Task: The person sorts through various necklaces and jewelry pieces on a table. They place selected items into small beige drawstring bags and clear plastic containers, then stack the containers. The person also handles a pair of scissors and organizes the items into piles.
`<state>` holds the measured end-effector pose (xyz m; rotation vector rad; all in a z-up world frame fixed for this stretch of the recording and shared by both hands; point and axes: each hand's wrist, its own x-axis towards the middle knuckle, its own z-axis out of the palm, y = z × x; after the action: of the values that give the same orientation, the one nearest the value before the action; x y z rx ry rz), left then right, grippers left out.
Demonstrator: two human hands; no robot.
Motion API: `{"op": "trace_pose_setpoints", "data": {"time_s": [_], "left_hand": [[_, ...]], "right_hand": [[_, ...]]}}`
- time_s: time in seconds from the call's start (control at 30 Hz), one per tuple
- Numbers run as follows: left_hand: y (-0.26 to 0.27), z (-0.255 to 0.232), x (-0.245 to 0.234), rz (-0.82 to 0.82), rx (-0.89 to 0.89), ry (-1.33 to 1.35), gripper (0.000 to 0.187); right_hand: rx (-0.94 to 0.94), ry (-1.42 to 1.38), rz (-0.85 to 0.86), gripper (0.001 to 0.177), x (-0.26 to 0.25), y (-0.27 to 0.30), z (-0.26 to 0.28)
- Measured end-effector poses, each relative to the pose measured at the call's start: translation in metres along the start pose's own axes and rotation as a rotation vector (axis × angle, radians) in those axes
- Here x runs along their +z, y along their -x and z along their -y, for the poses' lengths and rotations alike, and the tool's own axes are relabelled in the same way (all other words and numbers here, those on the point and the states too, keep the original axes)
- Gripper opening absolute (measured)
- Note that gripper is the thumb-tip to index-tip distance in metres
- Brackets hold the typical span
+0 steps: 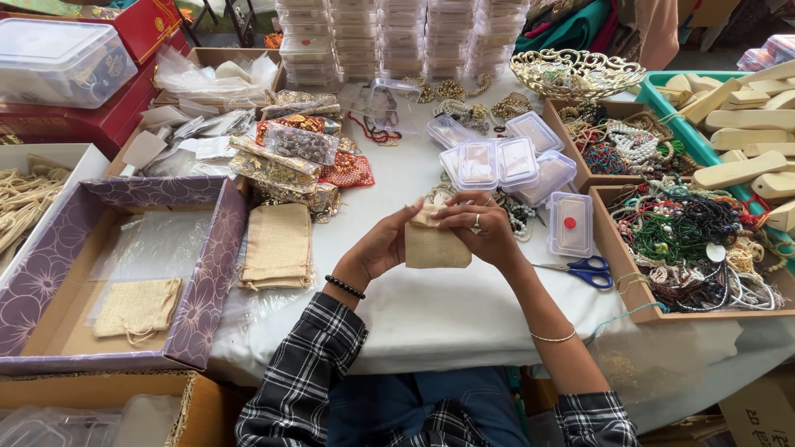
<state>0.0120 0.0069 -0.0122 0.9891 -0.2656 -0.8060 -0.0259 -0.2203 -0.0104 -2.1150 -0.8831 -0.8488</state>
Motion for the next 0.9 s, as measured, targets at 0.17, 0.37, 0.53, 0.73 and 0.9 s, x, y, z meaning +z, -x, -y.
{"op": "trace_pose_setpoints", "data": {"time_s": [0.17, 0.37, 0.53, 0.73, 0.9], "left_hand": [[-0.005, 0.006, -0.011, -0.064, 0.005, -0.057, 0.057], [-0.003, 0.003, -0.009, -0.065, 0.029, -0.066, 0.053], [-0.005, 0.006, -0.013, -0.057, 0.033, -0.097, 0.052], [0.015, -0.014, 0.014, 0.086, 0.022, 0.024, 0.057], [0.012, -0.014, 0.014, 0.088, 0.02, 0.174, 0.065]], "right_hand": [[0.018, -0.031, 0.037, 0.033, -0.006, -0.005, 0.01], [0.306, -0.368, -0.04, 0.025, -0.002, -0.003, 0.003], [0.816, -0.71, -0.027, 0.044, -0.002, -0.004, -0.002], [0.802, -0.743, -0.001, 0.028, 0.007, 0.012, -0.027], [0.752, -0.71, -0.032, 0.024, 0.006, 0.013, -0.024]]}}
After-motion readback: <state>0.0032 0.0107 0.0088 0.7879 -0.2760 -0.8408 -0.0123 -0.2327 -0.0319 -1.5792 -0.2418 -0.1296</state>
